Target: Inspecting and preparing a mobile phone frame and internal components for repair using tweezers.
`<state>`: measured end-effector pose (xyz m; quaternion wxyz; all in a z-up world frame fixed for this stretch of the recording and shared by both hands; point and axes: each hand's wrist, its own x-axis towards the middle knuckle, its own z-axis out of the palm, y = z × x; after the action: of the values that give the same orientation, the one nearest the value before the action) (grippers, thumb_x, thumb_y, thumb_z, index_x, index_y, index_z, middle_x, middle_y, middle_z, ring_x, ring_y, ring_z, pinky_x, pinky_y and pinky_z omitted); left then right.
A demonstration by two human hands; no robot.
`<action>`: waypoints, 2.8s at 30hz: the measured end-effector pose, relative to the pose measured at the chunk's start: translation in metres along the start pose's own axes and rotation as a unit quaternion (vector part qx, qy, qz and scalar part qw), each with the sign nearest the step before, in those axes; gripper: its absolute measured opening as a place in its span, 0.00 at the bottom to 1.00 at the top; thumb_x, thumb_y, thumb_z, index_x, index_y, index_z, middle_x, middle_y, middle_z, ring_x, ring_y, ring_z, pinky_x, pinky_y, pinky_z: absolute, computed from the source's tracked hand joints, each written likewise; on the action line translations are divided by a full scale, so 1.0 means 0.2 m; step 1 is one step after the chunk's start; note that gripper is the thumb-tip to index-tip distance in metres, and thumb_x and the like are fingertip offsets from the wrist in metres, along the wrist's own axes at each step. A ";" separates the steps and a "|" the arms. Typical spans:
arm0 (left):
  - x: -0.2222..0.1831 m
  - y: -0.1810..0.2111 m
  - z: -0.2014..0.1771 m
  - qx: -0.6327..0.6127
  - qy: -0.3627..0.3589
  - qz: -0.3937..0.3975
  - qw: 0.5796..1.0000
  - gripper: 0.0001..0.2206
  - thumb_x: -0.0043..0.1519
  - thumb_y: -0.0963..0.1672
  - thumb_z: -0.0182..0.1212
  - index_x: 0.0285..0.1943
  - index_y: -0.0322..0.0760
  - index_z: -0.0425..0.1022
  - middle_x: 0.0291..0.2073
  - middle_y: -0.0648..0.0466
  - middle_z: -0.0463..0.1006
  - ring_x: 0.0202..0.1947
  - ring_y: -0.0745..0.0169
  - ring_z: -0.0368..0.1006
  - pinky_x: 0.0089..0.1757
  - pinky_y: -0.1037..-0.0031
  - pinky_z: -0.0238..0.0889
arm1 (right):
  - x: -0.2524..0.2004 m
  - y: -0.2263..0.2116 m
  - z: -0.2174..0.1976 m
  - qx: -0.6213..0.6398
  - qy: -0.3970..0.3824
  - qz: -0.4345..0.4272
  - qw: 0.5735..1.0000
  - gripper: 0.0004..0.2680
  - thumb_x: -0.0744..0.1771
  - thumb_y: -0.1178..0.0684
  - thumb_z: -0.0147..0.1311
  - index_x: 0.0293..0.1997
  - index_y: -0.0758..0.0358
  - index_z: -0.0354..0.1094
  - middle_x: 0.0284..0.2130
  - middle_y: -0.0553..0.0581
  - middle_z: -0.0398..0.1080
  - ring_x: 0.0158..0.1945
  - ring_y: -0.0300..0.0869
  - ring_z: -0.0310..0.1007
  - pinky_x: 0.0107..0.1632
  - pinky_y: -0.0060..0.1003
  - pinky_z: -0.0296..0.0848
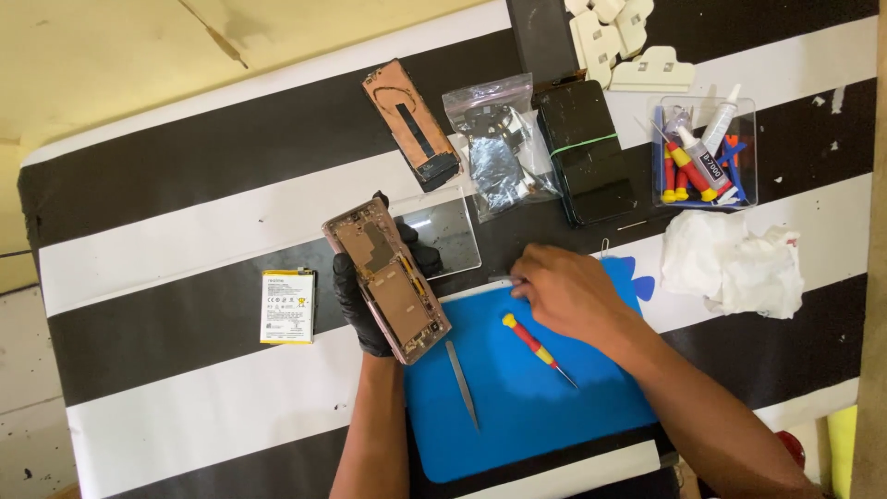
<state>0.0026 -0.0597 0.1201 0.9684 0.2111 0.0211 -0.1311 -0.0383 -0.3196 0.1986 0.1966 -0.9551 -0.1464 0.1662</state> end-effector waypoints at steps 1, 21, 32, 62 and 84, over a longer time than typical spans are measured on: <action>0.01 -0.01 -0.01 0.002 0.017 0.002 1.000 0.40 0.63 0.63 0.49 0.74 0.32 0.62 0.61 0.32 0.72 0.53 0.24 0.73 0.55 0.37 0.66 | 0.02 0.02 0.04 0.007 0.032 -0.001 0.999 0.06 0.67 0.50 0.57 0.39 0.59 0.76 0.31 0.57 0.72 0.39 0.54 0.76 0.36 0.48 0.75; 0.03 -0.25 0.04 0.048 0.131 -0.100 0.985 0.33 0.61 0.60 0.56 0.70 0.39 0.70 0.57 0.37 0.77 0.51 0.37 0.77 0.51 0.51 0.71 | 0.20 0.12 0.14 0.004 0.218 -0.070 0.973 0.02 0.67 0.52 0.59 0.38 0.55 0.73 0.32 0.52 0.68 0.39 0.51 0.74 0.39 0.41 0.74; 0.15 -0.12 0.06 0.060 0.018 -0.097 0.993 0.34 0.64 0.60 0.52 0.73 0.40 0.67 0.58 0.35 0.76 0.52 0.38 0.77 0.51 0.54 0.72 | 0.21 0.08 0.09 -0.017 0.248 -0.086 0.965 0.06 0.70 0.53 0.53 0.35 0.57 0.70 0.31 0.52 0.68 0.37 0.51 0.72 0.35 0.41 0.71; 0.05 -0.01 0.13 0.068 0.057 -0.047 0.995 0.37 0.63 0.62 0.54 0.68 0.31 0.69 0.57 0.39 0.77 0.51 0.31 0.77 0.57 0.48 0.68 | 0.04 0.05 -0.14 0.010 0.239 -0.089 0.967 0.07 0.69 0.53 0.59 0.47 0.66 0.75 0.41 0.64 0.75 0.44 0.58 0.78 0.38 0.48 0.78; 0.00 -0.08 0.44 0.078 0.164 -0.049 0.982 0.32 0.65 0.53 0.56 0.77 0.38 0.57 0.73 0.44 0.60 0.72 0.40 0.57 0.70 0.51 0.43 | 0.03 0.03 -0.17 0.050 0.201 -0.033 0.978 0.08 0.68 0.60 0.56 0.52 0.68 0.74 0.37 0.64 0.73 0.38 0.56 0.78 0.36 0.42 0.79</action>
<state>-0.0033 -0.1098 0.1946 0.9249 0.3029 0.1794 -0.1436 -0.0181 -0.3340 0.2239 0.2751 -0.9525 -0.1271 -0.0288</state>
